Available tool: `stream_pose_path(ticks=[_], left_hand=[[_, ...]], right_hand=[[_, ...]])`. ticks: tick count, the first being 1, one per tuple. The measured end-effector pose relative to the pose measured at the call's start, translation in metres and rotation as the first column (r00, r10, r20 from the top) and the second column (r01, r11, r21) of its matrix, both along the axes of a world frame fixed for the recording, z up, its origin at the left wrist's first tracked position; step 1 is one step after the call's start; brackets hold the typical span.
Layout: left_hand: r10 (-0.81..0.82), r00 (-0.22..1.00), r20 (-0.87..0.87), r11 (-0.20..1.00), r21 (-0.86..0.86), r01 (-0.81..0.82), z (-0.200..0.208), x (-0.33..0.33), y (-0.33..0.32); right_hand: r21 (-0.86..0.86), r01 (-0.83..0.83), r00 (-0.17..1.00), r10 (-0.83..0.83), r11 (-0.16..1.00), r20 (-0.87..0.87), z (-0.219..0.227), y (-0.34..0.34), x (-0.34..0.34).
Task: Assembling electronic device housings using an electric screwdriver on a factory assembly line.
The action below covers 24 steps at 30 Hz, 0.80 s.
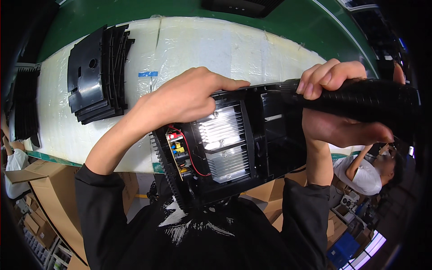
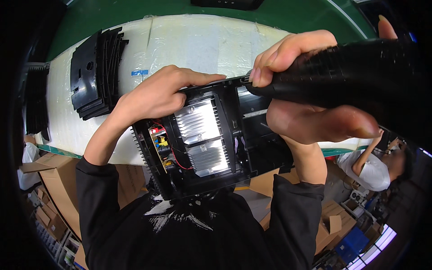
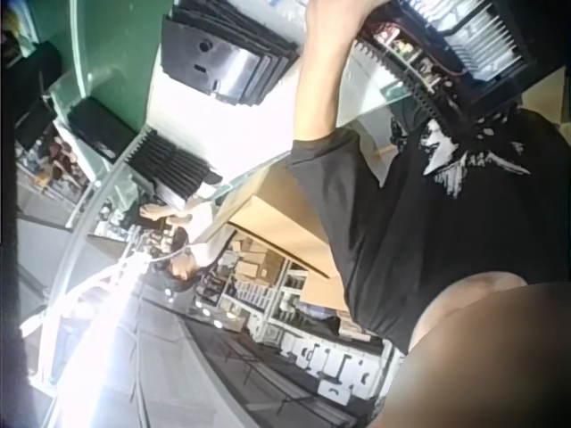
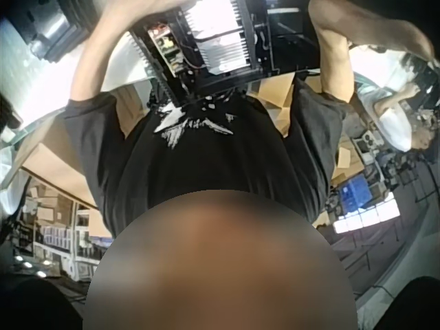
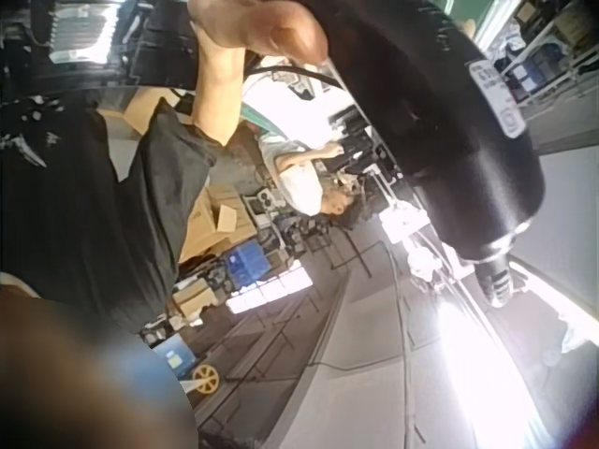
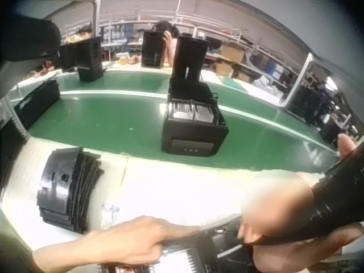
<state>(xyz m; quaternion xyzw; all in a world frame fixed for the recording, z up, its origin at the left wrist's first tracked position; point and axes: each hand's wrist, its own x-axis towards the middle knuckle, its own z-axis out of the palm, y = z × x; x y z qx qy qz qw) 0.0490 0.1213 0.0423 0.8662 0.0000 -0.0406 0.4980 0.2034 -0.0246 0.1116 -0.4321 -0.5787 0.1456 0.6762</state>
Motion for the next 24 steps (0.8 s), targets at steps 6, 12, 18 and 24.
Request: stream_pose_path(ticks=[6, 12, 18, 24], left_hand=[[0.038, 0.999, 0.006, 0.999, 0.024, -0.038, -0.005, -0.002, -0.001], [0.048, 0.992, 0.115, 0.997, 0.057, -0.055, -0.011, -0.002, -0.001], [0.055, 0.993, 0.100, 0.997, 0.046, -0.060, -0.010, 0.000, 0.002], [0.016, 1.000, -0.018, 1.000, -0.010, -0.017, 0.002, 0.001, 0.007]], right_hand=[[-0.096, -0.036, 0.998, 0.041, 0.995, 0.057, 0.003, 0.000, -0.005], [-0.113, -0.050, 0.999, 0.051, 0.992, 0.009, -0.001, 0.001, -0.004], [-0.138, -0.069, 0.997, 0.072, 0.988, 0.023, -0.005, 0.004, 0.001], [0.083, 0.030, 0.999, -0.032, 0.996, 0.019, -0.002, 0.015, -0.019]])
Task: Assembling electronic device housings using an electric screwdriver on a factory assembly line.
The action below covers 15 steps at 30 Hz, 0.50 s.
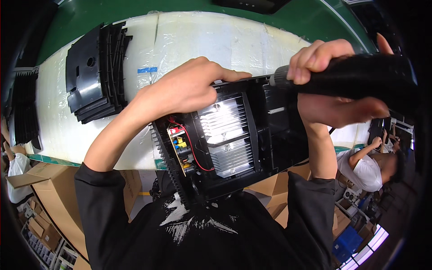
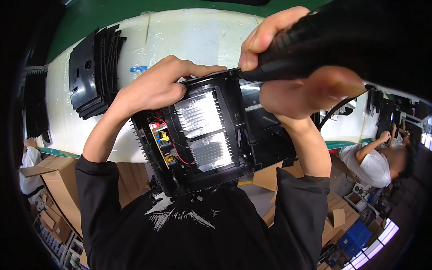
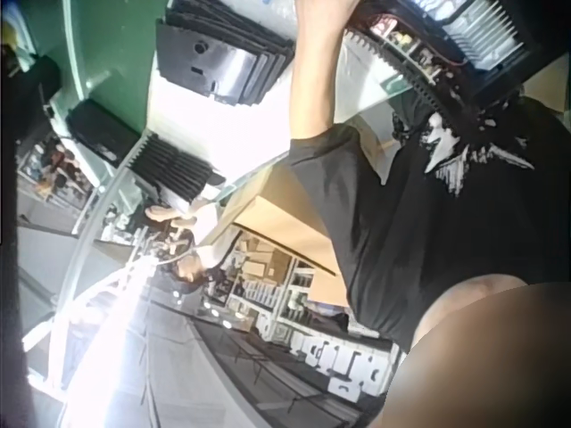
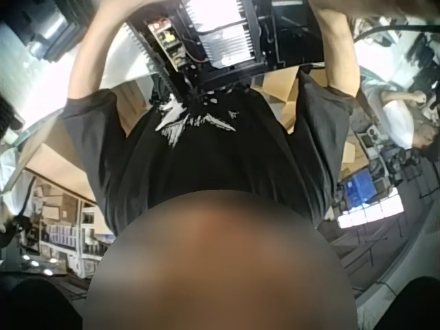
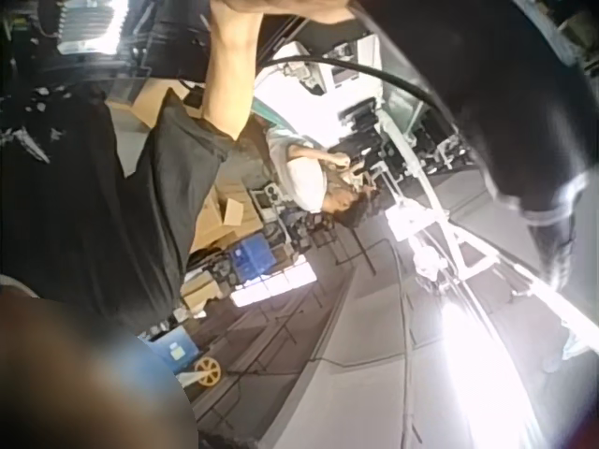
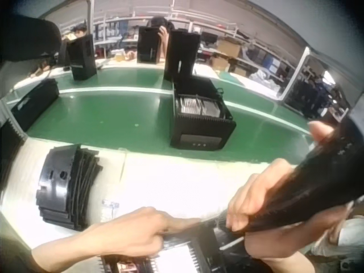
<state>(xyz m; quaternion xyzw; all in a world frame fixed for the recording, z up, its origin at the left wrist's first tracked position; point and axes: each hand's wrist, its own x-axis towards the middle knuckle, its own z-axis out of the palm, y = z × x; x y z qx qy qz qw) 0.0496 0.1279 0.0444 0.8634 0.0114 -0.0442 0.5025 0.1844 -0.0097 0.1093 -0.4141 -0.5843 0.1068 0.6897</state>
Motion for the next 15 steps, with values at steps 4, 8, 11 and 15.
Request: stream_pose_path(ticks=[4, 8, 11, 15], left_hand=[[-0.067, 0.993, 0.102, 0.992, -0.104, 0.077, -0.006, -0.005, 0.002], [-0.219, 0.972, 0.082, 0.965, -0.128, 0.229, 0.007, 0.014, 0.001], [-0.245, 0.969, 0.011, 0.969, -0.040, 0.245, 0.016, 0.032, 0.009], [-0.391, 0.919, 0.045, 0.920, 0.006, 0.391, 0.027, 0.086, 0.008]], right_hand=[[-0.309, 0.227, 0.974, -0.220, 0.924, 0.058, 0.014, -0.006, -0.004], [-0.063, -0.062, 0.981, 0.049, 0.996, -0.190, 0.066, -0.059, 0.005], [0.312, -0.004, 0.980, -0.058, 0.950, 0.191, 0.114, -0.096, 0.009], [0.321, 0.468, 0.873, -0.488, 0.823, -0.021, 0.138, -0.262, 0.047]])
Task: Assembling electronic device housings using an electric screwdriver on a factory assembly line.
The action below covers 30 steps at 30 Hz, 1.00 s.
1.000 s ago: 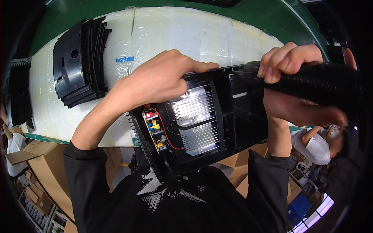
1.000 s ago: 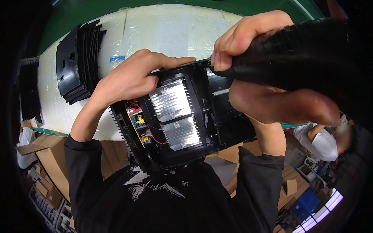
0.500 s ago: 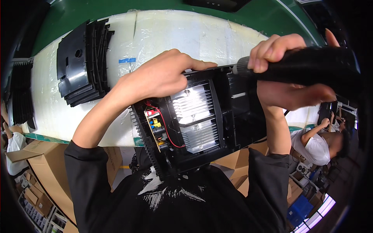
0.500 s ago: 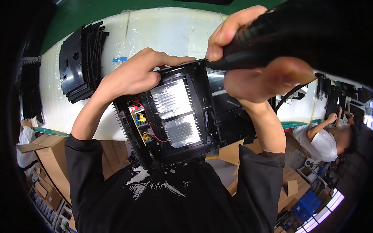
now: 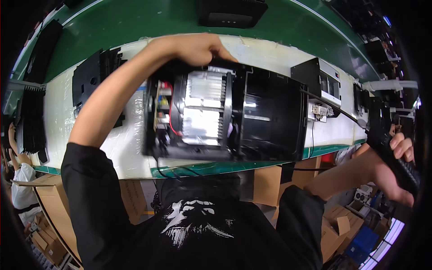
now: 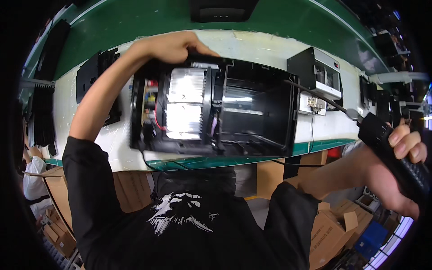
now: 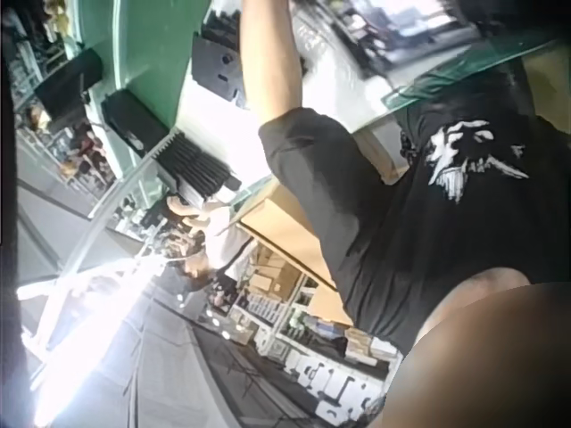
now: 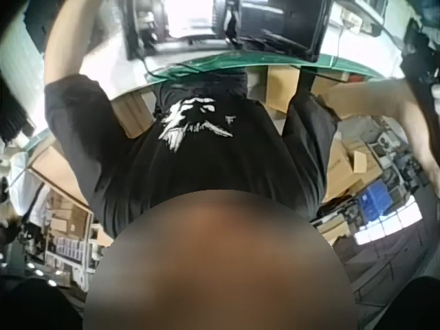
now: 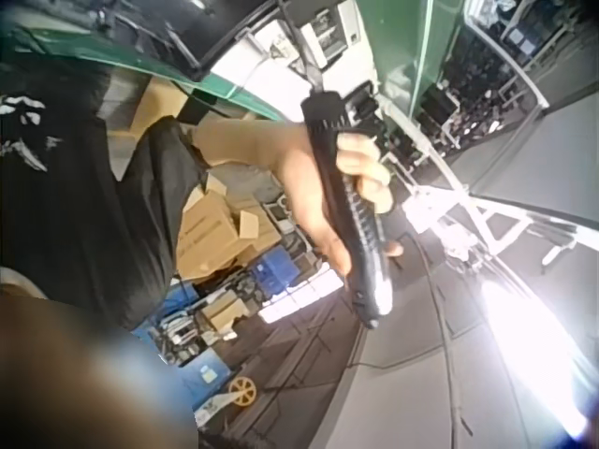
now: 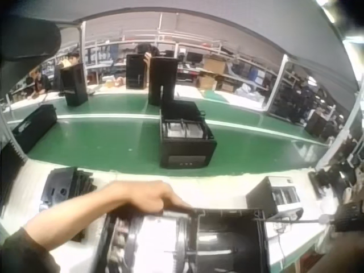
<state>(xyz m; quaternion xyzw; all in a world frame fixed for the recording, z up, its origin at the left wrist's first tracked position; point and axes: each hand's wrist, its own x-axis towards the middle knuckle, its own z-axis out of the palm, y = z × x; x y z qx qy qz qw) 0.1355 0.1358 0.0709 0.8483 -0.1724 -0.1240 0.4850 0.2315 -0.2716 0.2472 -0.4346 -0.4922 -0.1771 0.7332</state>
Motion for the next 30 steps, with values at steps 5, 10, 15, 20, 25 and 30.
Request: stream_pose_path(ticks=[5, 10, 15, 20, 25, 30], left_hand=[[-0.063, 0.998, -0.010, 0.993, 0.101, 0.064, 0.006, 0.076, -0.013], [-0.116, 0.993, -0.011, 0.963, 0.244, 0.115, 0.014, 0.117, -0.062], [-0.200, 0.950, 0.239, 0.903, 0.422, 0.084, 0.011, 0.125, -0.094], [-0.147, 0.798, 0.584, 0.958, 0.286, -0.033, 0.001, 0.073, -0.124], [0.055, 0.925, 0.377, 0.997, 0.026, -0.070, 0.016, -0.068, -0.172], [0.127, 0.935, 0.332, 0.954, 0.217, -0.207, -0.010, -0.120, -0.204]], right_hand=[[-0.030, 0.218, 0.975, -0.216, 0.975, 0.058, -0.053, -0.058, 0.010], [0.053, 0.335, 0.940, -0.337, 0.941, 0.049, -0.091, -0.061, 0.018], [0.065, 0.501, 0.863, -0.492, 0.863, -0.117, -0.109, -0.036, 0.016], [-0.088, 0.485, 0.869, -0.491, 0.870, -0.057, -0.115, -0.037, 0.022], [-0.231, 0.170, 0.978, -0.192, 0.958, -0.079, -0.101, -0.036, 0.053], [-0.394, 0.426, 0.816, -0.534, 0.814, -0.220, -0.075, 0.020, 0.085]])
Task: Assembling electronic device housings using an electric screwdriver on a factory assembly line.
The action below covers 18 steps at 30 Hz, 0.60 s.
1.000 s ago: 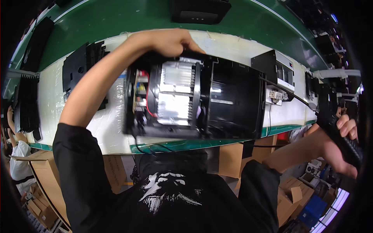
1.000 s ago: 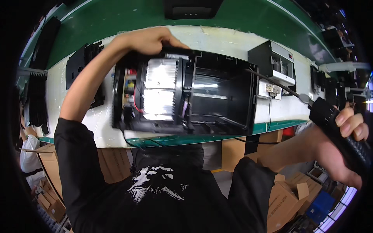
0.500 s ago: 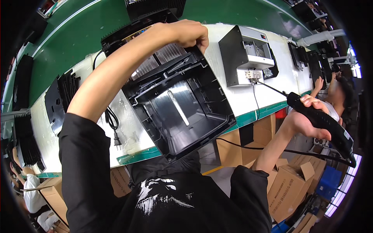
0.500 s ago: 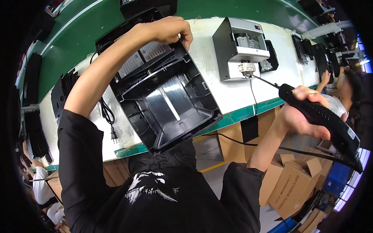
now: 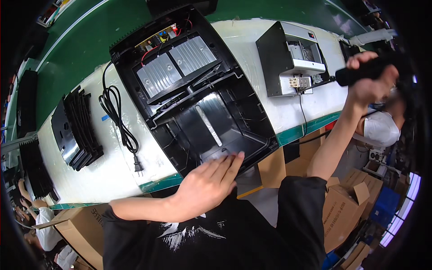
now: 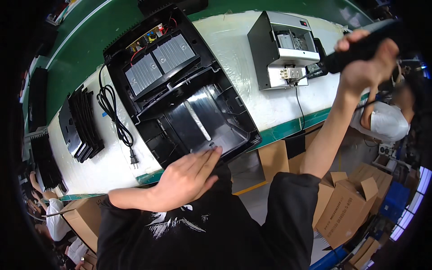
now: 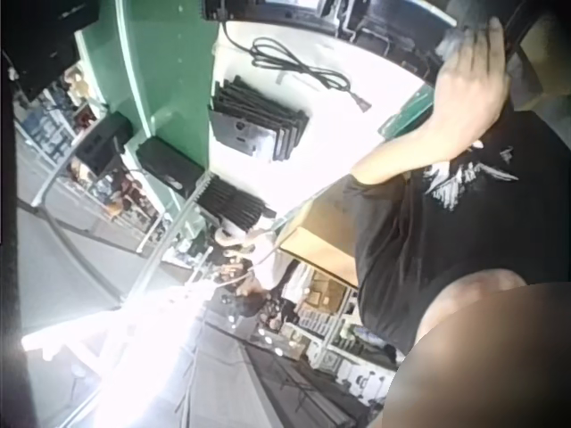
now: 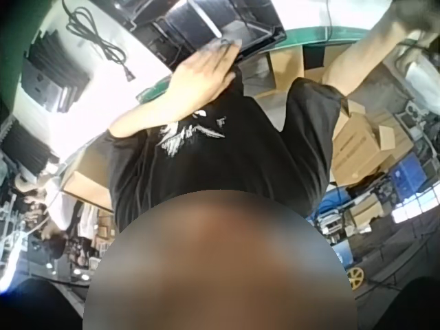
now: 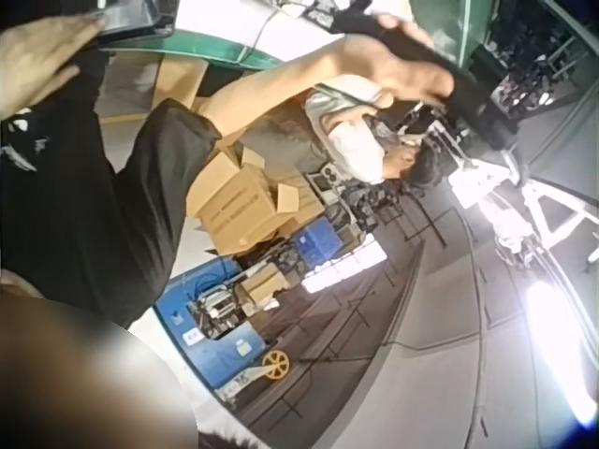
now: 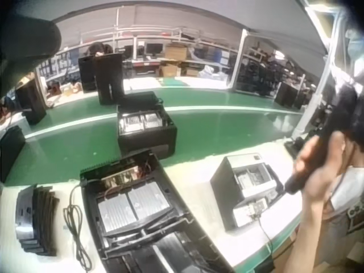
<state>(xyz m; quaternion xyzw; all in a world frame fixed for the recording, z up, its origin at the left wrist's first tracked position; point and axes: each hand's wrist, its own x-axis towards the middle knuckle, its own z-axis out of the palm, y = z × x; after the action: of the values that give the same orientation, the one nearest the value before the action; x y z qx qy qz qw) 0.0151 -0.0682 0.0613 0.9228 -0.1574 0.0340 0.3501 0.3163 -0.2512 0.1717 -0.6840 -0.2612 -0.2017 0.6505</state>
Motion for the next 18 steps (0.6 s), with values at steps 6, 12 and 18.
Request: stream_pose_path(ticks=[6, 12, 18], left_hand=[[0.024, 0.998, 0.051, 0.995, -0.098, -0.019, -0.003, -0.009, 0.025], [0.031, 1.000, -0.002, 0.985, -0.167, -0.031, 0.003, -0.015, 0.077], [0.088, 0.994, -0.063, 0.975, -0.198, -0.099, 0.003, -0.015, 0.082]], right_hand=[[-0.106, 0.054, 0.993, -0.043, 0.993, 0.109, 0.006, 0.041, 0.021], [-0.135, 0.010, 0.996, -0.021, 0.991, -0.081, -0.003, 0.023, -0.002], [0.041, -0.645, 0.756, 0.645, 0.763, -0.111, 0.052, -0.021, -0.091]])
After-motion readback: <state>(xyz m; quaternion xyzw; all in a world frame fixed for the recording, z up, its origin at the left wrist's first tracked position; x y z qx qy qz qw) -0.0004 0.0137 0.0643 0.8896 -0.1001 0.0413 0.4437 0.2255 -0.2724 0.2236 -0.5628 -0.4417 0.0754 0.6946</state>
